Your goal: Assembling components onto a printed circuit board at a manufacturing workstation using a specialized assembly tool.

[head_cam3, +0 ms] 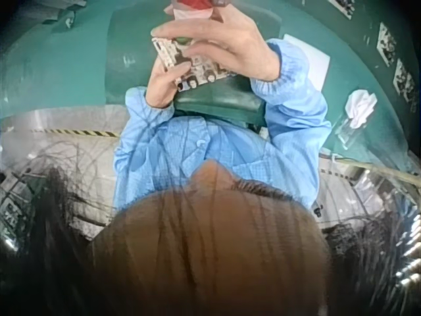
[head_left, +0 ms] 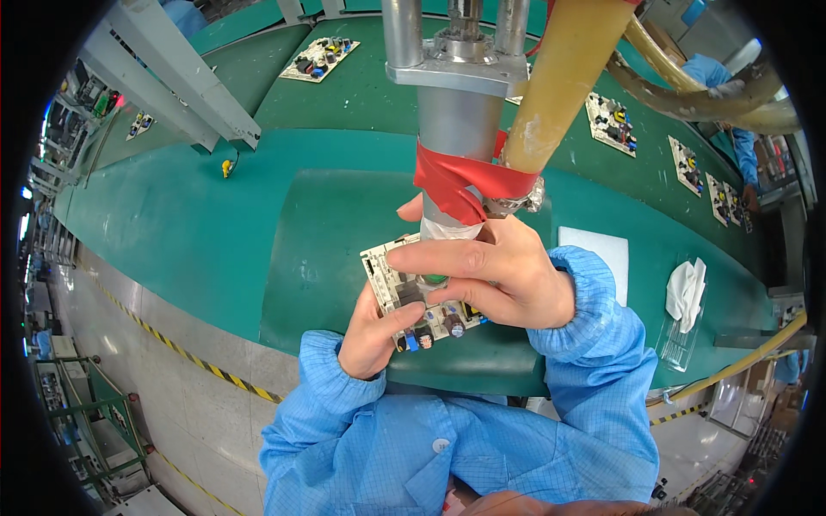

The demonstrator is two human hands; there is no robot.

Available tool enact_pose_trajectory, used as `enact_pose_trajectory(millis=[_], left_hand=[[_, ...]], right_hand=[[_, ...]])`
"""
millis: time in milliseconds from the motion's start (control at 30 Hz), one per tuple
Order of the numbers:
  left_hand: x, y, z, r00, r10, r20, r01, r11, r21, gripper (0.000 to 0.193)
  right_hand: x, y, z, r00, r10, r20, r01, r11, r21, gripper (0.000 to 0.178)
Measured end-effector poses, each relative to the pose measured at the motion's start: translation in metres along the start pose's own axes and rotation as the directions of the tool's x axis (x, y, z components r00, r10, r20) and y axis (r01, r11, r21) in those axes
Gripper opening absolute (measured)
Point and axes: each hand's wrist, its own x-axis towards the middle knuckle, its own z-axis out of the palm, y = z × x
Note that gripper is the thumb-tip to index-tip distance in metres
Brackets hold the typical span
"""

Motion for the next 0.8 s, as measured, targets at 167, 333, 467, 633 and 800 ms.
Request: enact_pose_trajectory(millis=[167,333,467,633,800], left_hand=[[-0.001,0.004,0.0,1.0,0.0,0.017,0.0,1.0,0.004,0.067],[0.0,0.007,0.001,1.0,0.025,0.006,-0.025,1.0,-0.013,0.063],[0.002,0.003,-0.006,0.999,0.036,0.006,-0.036,0.999,0.0,0.061],[0.007,0.004,-0.011,1.0,0.014,-0.014,-0.015,0.997,-0.073,0.059],[0.01,0.004,-0.011,0.998,-0.042,-0.047,0.032,0.983,-0.183,0.059]], right_hand=[[0.002,0.003,-0.002,0.999,-0.038,-0.011,0.038,0.999,-0.039,0.049],[0.001,0.005,-0.002,1.0,-0.013,0.007,0.013,0.998,-0.068,0.051],[0.001,0.006,0.002,0.998,0.04,-0.045,-0.04,0.999,0.007,0.053],[-0.003,0.009,0.003,0.998,0.056,-0.01,-0.056,0.998,-0.016,0.054],[-0.001,0.011,0.004,1.0,0.016,0.002,-0.016,1.0,-0.019,0.052]])
